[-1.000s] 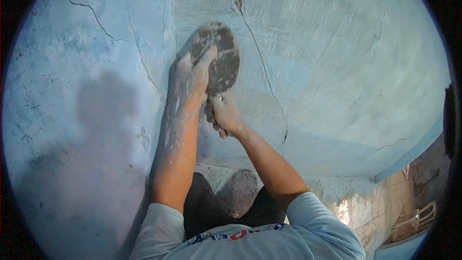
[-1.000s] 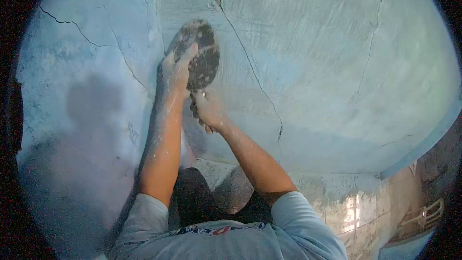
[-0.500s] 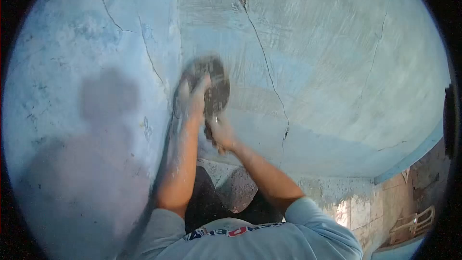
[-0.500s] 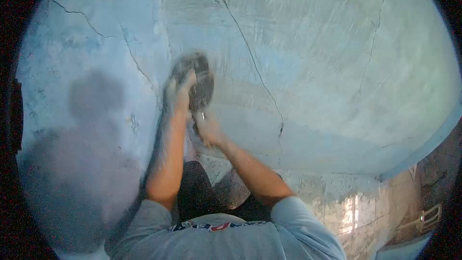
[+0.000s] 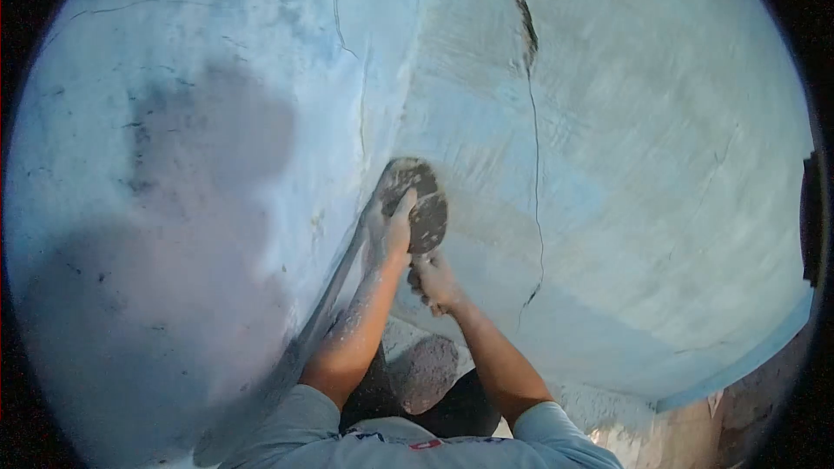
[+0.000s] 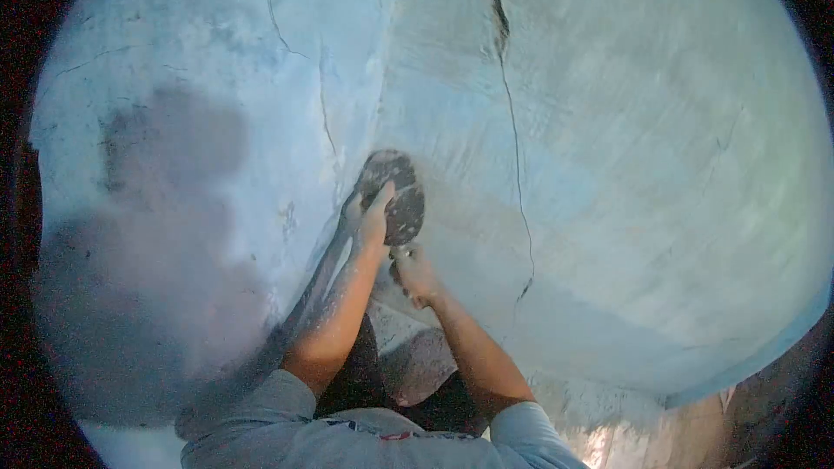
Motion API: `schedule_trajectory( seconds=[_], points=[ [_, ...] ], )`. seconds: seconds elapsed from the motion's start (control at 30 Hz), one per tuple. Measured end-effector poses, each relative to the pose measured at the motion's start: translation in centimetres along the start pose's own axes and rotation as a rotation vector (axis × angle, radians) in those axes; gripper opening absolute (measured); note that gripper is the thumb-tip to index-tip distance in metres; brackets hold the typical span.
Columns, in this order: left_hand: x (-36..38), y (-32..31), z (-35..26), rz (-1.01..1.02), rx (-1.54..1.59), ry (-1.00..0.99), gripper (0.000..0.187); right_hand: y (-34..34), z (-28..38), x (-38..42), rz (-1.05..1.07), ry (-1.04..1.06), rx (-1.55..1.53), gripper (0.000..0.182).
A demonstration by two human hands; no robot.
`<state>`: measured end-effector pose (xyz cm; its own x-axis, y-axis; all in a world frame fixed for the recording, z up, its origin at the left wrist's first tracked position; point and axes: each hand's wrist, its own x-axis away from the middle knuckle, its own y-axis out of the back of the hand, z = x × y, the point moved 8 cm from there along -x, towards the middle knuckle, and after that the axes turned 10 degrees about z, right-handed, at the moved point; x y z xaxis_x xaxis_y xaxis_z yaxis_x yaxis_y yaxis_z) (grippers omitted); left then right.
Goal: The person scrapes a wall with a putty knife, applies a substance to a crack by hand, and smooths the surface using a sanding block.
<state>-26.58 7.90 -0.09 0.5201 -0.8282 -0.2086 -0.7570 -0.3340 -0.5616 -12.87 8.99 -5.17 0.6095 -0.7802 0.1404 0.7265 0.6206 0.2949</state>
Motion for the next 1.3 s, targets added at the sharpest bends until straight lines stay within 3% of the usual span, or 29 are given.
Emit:
schedule_trajectory(
  seconds=[0.07,0.13,0.23,0.3,0.37,0.43,0.53,0.57,0.67,0.73,0.8,0.83,0.87,0.93,1.03,1.17,1.27,1.3],
  points=[
    [-4.6,-0.9,4.0,0.037,0.187,0.036,0.063,2.4,4.0,0.9,-0.003,-0.011,0.09,0.049],
    [-4.7,-3.8,-0.7,0.063,0.193,0.096,0.07,5.0,8.4,-0.3,-0.015,-0.001,0.172,0.046],
    [-3.2,-5.4,1.3,0.144,0.368,0.27,0.072,5.1,9.4,3.2,-0.108,0.279,0.457,0.049],
    [-0.6,-6.1,3.5,0.22,0.492,0.358,0.065,5.1,6.8,5.7,-0.13,0.448,0.292,0.051],
    [3.2,-6.4,2.3,0.155,0.451,0.364,0.056,5.5,5.7,7.9,-0.29,0.534,0.233,0.05],
    [5.1,-6.0,2.3,0.088,0.256,0.258,0.053,5.7,5.8,10.5,-0.603,0.518,0.281,0.046],
    [6.3,-5.6,3.2,0.019,0.042,0.238,0.053,7.0,6.3,10.5,-0.65,0.287,0.454,0.04],
    [6.6,-5.5,3.2,0.048,0.002,0.253,0.054,7.0,8.6,11.8,-0.758,0.548,0.604,0.035],
    [7.0,-5.9,3.7,0.086,0.071,0.289,0.052,9.2,8.3,12.0,-0.707,0.334,0.422,0.031],
    [7.5,-6.5,4.5,0.095,0.171,0.326,0.05,10.6,9.9,12.1,-0.684,0.482,0.387,0.035],
    [7.4,-6.7,5.4,0.253,0.205,0.355,0.047,12.3,10.9,12.2,-0.669,0.652,0.289,0.04],
    [7.6,-6.7,6.0,0.331,0.219,0.37,0.045,12.2,13.2,13.2,-0.688,0.736,0.394,0.048],
    [7.8,-6.0,6.7,0.308,0.198,0.365,0.043,13.9,12.4,13.0,-0.807,0.7,0.465,0.049],
    [8.2,-5.3,7.0,0.26,0.16,0.355,0.039,14.1,15.8,14.5,-0.944,0.86,0.211,0.045],
    [9.6,-4.7,4.5,0.168,0.077,0.379,0.034,15.2,17.1,14.3,-1.119,0.741,0.728,0.034],
    [10.3,-0.5,8.4,0.213,0.029,0.313,0.032,17.0,17.9,13.8,-0.995,0.5,0.682,0.033],
    [12.6,4.3,12.5,0.183,0.009,0.301,0.033,17.7,18.5,13.9,-1.027,0.603,0.705,0.031],
    [13.7,5.9,13.5,0.193,0.06,0.383,0.033,16.5,19.7,14.0,-1.017,0.745,0.668,0.034]
  ],
)
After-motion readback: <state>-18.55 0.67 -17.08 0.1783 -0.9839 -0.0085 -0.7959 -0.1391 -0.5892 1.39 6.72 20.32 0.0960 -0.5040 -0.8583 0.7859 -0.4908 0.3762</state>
